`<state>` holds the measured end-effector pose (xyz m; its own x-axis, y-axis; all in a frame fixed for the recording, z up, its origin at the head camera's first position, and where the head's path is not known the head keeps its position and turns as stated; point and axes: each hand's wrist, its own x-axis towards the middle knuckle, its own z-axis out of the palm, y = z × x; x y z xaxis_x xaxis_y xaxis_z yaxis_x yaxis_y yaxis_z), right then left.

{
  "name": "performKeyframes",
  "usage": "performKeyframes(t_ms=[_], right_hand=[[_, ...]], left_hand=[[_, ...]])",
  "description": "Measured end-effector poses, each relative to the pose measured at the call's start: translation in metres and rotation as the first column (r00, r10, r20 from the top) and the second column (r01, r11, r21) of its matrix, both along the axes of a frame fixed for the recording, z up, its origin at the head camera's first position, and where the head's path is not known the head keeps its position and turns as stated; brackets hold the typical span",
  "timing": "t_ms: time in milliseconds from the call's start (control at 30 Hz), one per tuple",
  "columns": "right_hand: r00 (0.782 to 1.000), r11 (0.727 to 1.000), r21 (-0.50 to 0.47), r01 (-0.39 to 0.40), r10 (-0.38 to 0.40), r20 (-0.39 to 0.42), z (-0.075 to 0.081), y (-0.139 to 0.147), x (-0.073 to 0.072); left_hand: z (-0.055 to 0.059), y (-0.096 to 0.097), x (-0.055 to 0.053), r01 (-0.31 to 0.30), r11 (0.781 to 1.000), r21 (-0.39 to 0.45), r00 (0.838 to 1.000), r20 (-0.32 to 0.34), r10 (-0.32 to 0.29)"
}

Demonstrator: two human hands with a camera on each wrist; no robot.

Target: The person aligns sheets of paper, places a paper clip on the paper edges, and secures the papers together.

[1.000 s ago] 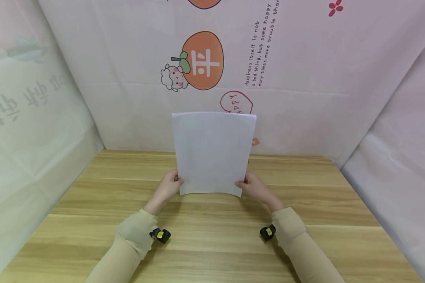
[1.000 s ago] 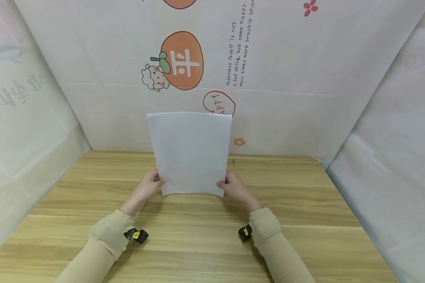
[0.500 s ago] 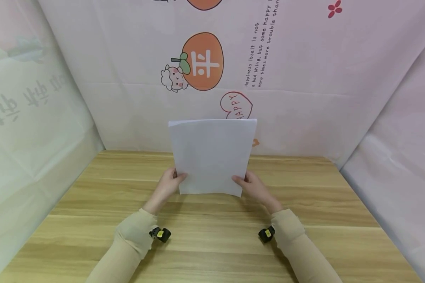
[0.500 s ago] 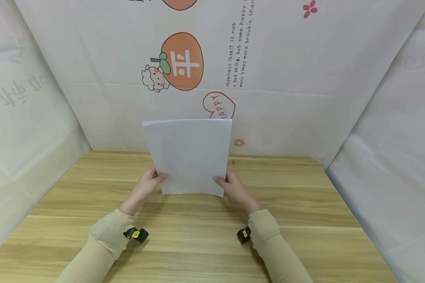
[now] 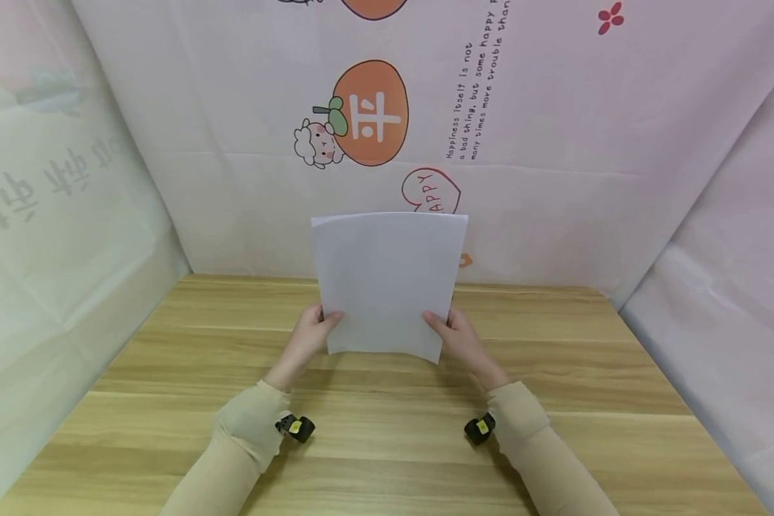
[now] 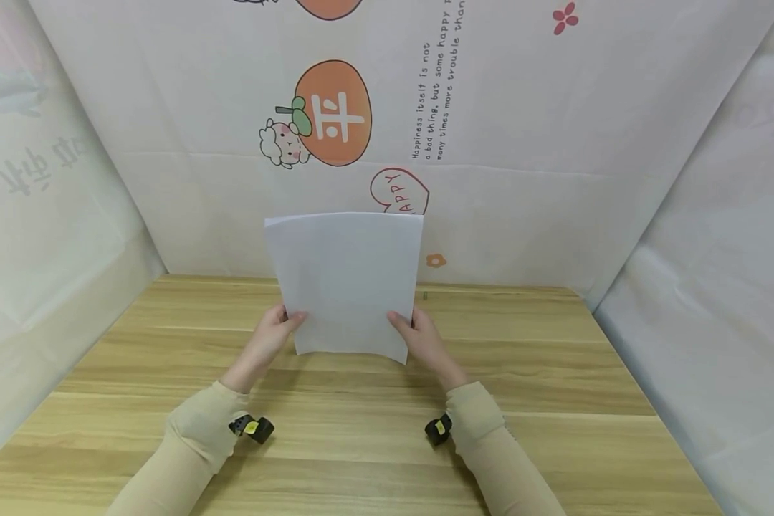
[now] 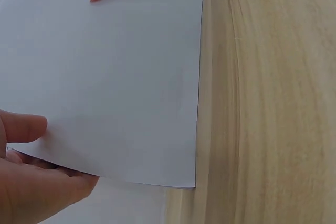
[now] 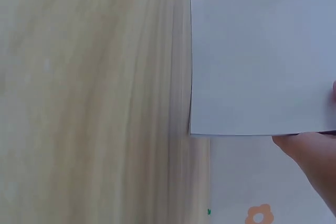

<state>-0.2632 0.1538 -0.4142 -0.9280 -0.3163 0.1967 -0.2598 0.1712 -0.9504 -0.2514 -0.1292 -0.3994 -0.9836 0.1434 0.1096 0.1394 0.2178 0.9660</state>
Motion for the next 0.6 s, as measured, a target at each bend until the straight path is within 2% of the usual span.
performKeyframes(t_ms=[167,400,600], right_hand=[[0.999,0.998,-0.057,0.022,-0.020,0.028,-0.0003,-0.0026,0.0011],[0.998,0.998,-0.053,0.028,-0.025,0.050,0.0017,-0.0034,0.0033],[0.998,0.998,-0.052,0.031,-0.029,0.050,0.0065,-0.0034,0.0056]], left_hand=[[-0.0019,0.0014,-0.0003,0.005,0.999,0.050,1.000,0.006,-0.005],[-0.0031,0.0034,-0.0004,-0.006,0.995,0.102,1.000,0.030,0.003],[-0.0009,0.0048,-0.0006,-0.022,0.994,0.105,1.000,0.020,0.020]])
